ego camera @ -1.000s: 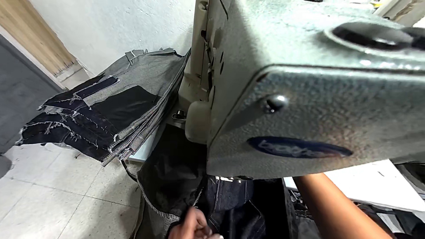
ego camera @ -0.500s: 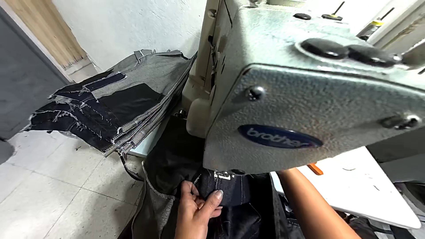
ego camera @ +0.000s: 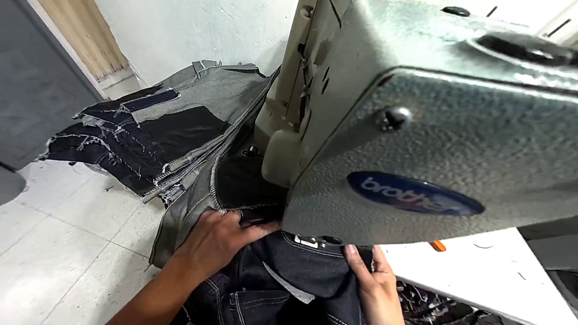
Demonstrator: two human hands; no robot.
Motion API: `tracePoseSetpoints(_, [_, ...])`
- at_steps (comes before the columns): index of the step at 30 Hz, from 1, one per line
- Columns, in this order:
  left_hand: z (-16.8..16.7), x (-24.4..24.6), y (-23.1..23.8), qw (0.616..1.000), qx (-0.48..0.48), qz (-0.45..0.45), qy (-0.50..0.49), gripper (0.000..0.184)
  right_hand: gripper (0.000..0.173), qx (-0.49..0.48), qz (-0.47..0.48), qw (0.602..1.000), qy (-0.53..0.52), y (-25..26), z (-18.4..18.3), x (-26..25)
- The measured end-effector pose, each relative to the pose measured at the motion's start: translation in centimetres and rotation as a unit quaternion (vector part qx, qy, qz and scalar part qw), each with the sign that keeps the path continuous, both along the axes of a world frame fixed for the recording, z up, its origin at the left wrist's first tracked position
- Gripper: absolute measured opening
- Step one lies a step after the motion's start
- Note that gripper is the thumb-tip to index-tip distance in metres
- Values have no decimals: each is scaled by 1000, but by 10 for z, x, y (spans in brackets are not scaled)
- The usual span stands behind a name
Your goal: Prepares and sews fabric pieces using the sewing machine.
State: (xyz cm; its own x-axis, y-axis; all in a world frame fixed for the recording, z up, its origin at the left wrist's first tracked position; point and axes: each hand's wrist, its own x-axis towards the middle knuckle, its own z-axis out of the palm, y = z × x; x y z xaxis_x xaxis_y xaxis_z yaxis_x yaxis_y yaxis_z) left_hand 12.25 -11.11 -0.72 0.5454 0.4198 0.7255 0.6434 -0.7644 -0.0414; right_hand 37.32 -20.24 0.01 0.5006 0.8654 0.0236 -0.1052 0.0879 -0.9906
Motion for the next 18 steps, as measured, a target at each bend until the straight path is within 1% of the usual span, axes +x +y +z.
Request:
tracePoseSetpoints(4, [16, 10, -6, 999, -35, 27, 19, 30, 17, 13, -40, 999, -1, 3, 5, -5])
tracePoseSetpoints(6, [21, 15, -8, 997, -58, 44, 18, 29, 20, 24, -55, 998, -3, 11, 9, -5])
tracePoseSetpoints(9, [25, 19, -9, 994, -88, 52, 22, 29, 24, 27, -61, 998, 4, 15, 12, -4])
tracePoseSetpoints(14, [26, 21, -8, 995, -83, 46, 12, 25, 27, 19, -59, 998, 8, 9, 12, -3])
tracePoseSetpoints(18, [28, 21, -9, 995, -89, 38, 24, 27, 28, 15, -60, 998, -1, 8, 11, 0])
